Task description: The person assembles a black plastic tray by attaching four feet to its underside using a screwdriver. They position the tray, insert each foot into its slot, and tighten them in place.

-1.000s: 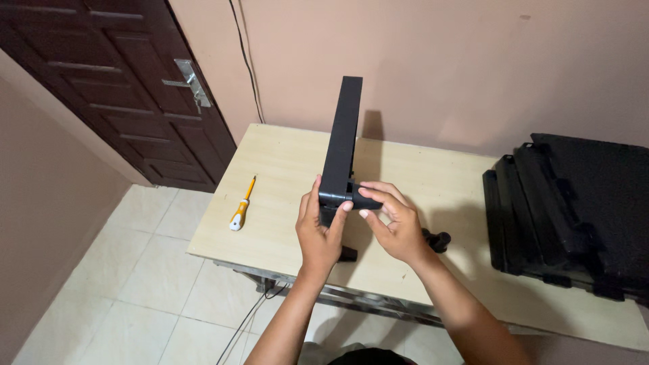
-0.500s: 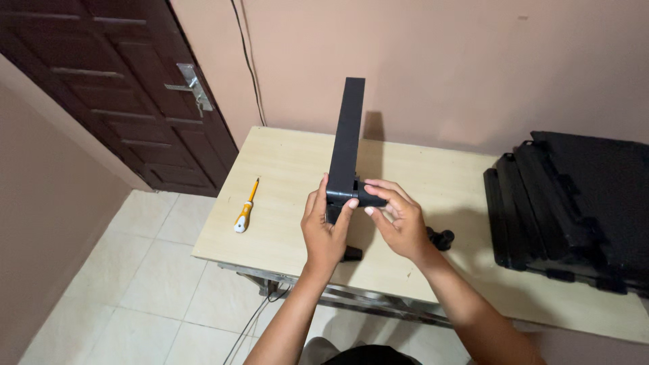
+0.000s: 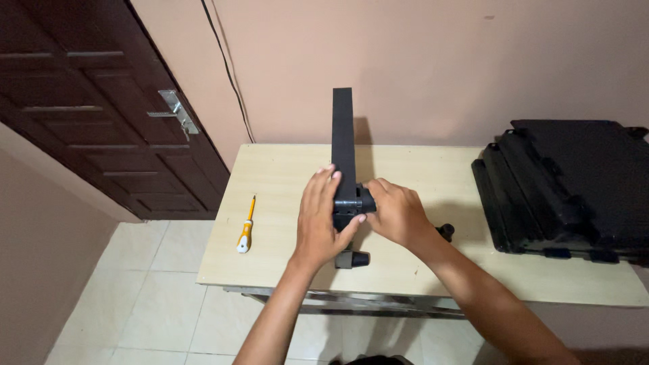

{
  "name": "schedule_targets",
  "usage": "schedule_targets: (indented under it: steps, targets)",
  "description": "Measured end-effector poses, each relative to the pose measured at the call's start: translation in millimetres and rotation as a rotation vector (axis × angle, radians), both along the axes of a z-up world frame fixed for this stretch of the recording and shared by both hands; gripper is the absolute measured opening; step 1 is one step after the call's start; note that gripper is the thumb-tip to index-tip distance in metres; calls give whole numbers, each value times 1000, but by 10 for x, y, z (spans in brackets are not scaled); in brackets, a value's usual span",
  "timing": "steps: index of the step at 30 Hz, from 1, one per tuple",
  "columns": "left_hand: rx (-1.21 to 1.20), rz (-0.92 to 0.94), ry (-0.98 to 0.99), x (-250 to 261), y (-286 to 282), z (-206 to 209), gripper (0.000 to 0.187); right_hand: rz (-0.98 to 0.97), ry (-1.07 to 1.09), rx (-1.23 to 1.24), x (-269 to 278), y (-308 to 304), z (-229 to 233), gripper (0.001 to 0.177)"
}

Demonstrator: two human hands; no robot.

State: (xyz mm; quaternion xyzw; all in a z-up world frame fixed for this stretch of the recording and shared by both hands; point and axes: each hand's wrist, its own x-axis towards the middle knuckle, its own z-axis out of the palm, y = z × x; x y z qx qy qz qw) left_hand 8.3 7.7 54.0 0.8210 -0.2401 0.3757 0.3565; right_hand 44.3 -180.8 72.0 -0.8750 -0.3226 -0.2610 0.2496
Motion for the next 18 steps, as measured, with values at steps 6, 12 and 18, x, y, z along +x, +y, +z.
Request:
schedule_targets:
  steps: [6,12,18]
  targets:
    - [87,-163,20,156,96,-63,66,-169,53,-190,128,46,-77,36]
    - [47,-197,2,210,63,-157,62,-124,90,-299,237,-21,-99,34]
    - [26,-196,10,205,29,-171,63,-156,-35,-165,164,15,-189,40]
